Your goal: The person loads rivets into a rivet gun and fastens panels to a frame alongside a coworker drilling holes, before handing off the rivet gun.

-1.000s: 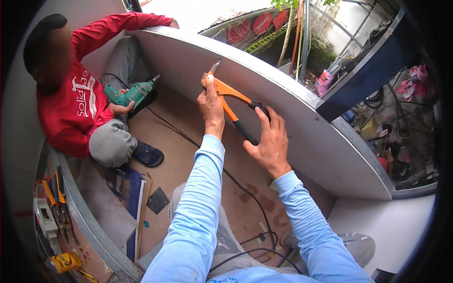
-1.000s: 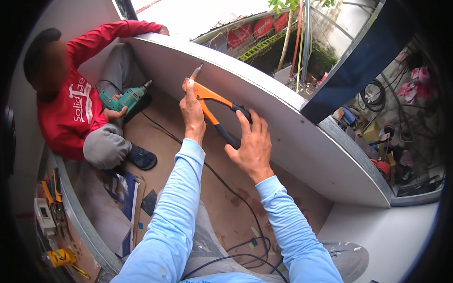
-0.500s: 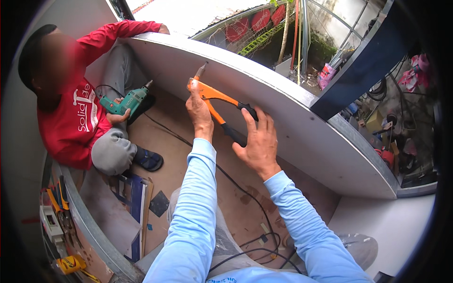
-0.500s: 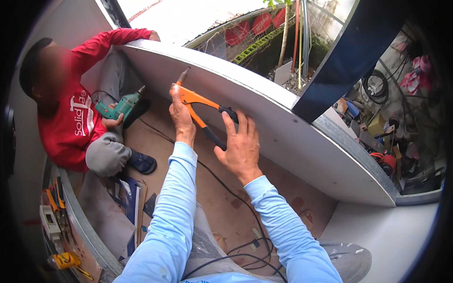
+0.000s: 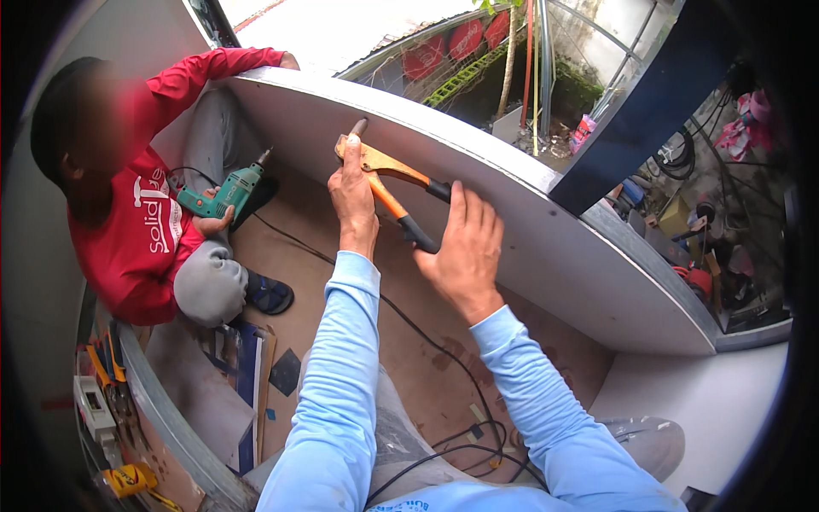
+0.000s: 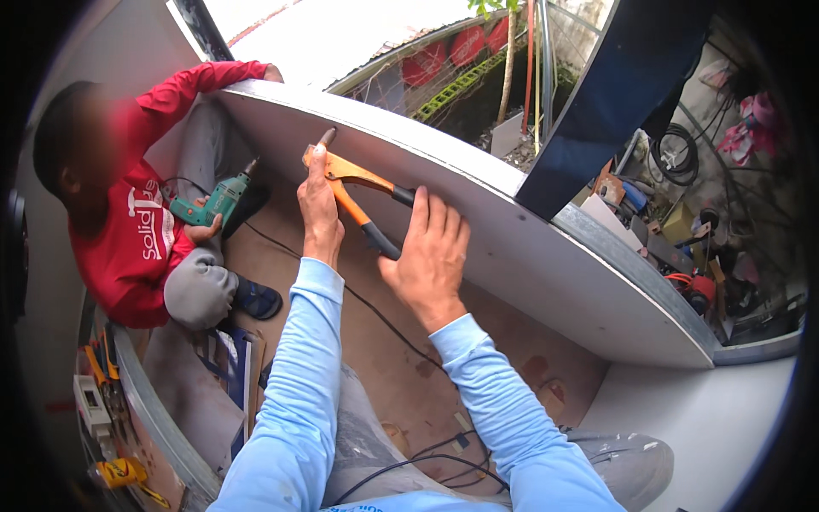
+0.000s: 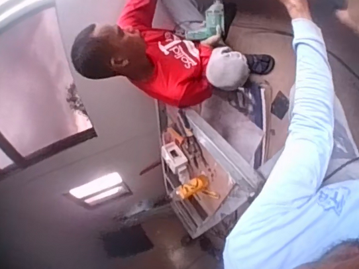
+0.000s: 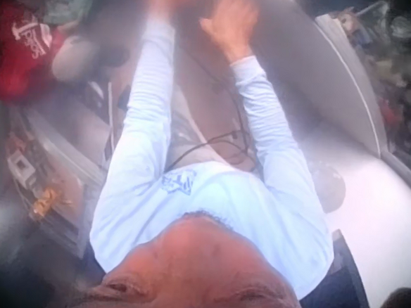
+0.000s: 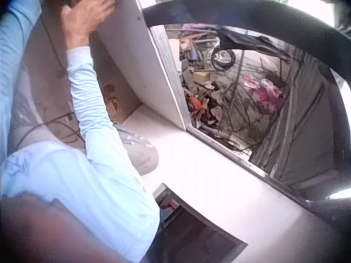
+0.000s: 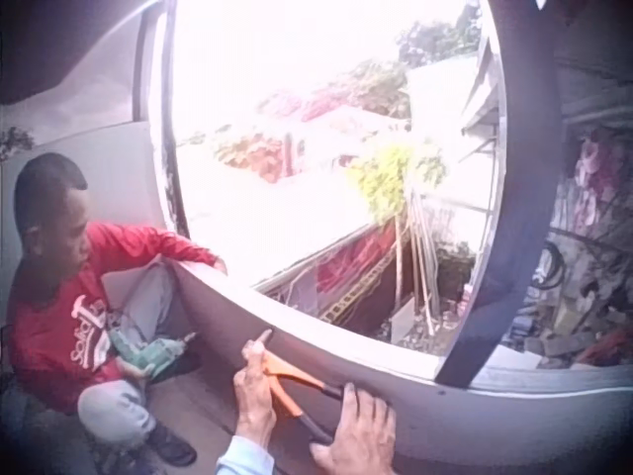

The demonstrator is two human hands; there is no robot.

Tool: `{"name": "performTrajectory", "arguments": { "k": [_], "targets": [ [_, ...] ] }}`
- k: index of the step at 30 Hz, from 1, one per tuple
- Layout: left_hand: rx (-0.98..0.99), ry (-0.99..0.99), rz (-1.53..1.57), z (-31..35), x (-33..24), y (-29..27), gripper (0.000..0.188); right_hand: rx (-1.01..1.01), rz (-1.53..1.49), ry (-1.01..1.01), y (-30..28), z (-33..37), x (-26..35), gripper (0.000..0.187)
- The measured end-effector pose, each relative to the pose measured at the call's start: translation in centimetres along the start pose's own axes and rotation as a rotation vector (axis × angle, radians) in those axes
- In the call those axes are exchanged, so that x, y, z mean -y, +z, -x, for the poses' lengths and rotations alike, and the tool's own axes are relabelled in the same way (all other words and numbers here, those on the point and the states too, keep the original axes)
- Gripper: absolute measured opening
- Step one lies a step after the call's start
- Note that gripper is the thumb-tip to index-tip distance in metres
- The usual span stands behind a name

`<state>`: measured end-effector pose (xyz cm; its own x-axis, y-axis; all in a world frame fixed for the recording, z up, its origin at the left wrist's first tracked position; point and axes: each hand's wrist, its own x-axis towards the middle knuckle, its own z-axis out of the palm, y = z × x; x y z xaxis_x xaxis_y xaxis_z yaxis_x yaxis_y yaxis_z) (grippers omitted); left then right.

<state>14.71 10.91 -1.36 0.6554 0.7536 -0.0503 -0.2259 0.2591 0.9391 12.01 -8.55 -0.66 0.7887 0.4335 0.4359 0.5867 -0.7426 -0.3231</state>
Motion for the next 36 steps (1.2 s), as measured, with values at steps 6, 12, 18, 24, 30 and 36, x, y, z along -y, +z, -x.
{"name": "performTrajectory", "arguments": {
  "k": [6, 12, 18, 24, 30, 36],
  "targets": [
    [-0.119, 0.018, 0.122, 0.0, -0.9, 0.9, 0.058, 0.036, 0.140, -0.014, -2.5, -1.6, 1.1, 0.106],
    [-0.026, 0.085, 0.064, -1.4, -1.3, -1.3, 0.054, 0.157, 0.124, -0.083, -3.5, -3.6, 0.8, 0.063],
    [-0.024, -0.174, -0.144, 2.6, -1.7, 0.4, 0.057, 0.145, 0.088, -0.273, -3.6, -5.9, -2.5, 0.046],
    [-0.033, -0.011, -0.334, 3.6, 0.3, 0.9, 0.079, 0.295, -0.099, -0.182, -4.5, -5.1, -1.6, 0.060],
    [0.032, 0.012, -0.424, 3.8, -0.8, 0.9, 0.071, 0.534, -0.440, 0.144, -3.8, -7.8, -2.6, 0.065],
    [0.381, -0.181, -0.432, 3.6, -6.6, -5.8, 0.060, 0.425, -0.348, 0.143, -5.0, -8.3, -2.9, 0.061]
  ]
}}
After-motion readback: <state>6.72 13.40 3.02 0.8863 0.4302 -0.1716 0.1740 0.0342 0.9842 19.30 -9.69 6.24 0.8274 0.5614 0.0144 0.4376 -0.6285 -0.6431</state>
